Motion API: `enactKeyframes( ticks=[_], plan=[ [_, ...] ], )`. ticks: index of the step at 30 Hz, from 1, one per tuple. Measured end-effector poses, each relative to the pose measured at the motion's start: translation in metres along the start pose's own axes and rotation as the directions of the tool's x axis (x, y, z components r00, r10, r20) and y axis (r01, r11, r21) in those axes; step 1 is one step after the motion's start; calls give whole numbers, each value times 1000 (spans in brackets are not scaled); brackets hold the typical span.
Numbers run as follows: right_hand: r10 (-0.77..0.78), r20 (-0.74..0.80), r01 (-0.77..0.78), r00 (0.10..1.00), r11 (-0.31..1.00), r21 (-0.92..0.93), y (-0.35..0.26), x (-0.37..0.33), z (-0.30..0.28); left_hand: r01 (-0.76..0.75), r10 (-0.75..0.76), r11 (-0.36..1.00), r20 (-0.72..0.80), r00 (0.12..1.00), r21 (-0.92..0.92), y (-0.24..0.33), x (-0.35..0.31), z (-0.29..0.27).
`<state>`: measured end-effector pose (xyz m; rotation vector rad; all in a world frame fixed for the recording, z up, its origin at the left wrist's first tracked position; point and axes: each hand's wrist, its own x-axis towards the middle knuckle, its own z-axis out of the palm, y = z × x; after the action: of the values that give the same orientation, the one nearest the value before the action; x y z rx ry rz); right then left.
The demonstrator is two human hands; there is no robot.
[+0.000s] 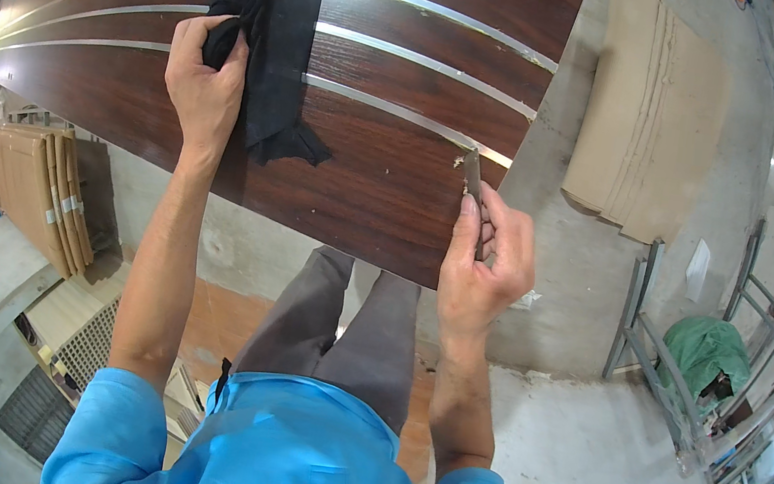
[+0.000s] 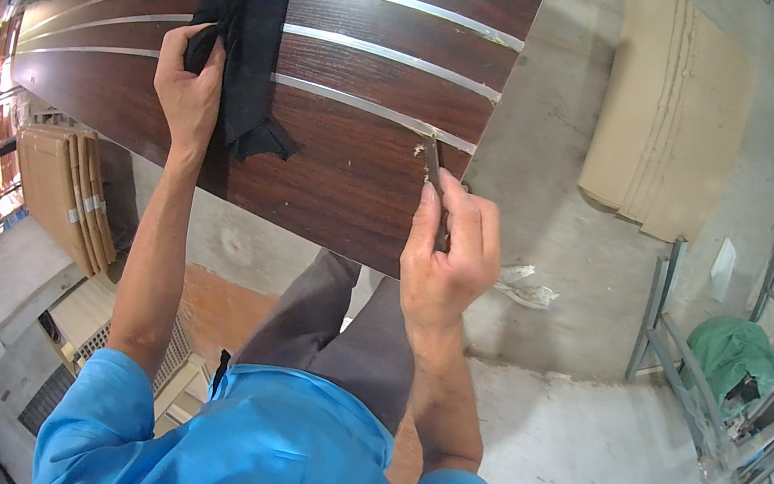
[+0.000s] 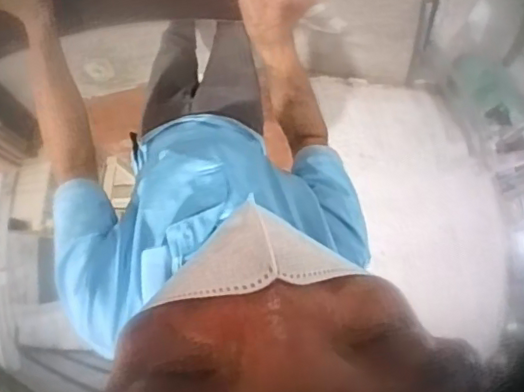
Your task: The person scrapes glue residue from a large wooden panel using a metal scraper, then wipes the surface with a black cloth. The person works along the seams between metal strips, removing excess adhesive and cleaning the panel.
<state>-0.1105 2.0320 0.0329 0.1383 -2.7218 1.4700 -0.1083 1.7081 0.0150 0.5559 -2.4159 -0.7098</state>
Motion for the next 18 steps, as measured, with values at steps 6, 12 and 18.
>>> enactKeyframes(
  ticks=[6, 12, 18],
  plan=[
    [-27, -41, 25, 999, 998, -52, 0, -1, 1, 33, -34, 998, -38, 999, -45, 3, -2, 4],
    [61, -68, -63, 996, 998, -28, 5, 0, 0, 37, -39, 998, -37, 999, -59, 2, -1, 4],
    [204, 64, -212, 977, 959, 185, 12, 6, -14, 45, -46, 998, -30, 998, -55, 0, -1, 3]
  ],
)
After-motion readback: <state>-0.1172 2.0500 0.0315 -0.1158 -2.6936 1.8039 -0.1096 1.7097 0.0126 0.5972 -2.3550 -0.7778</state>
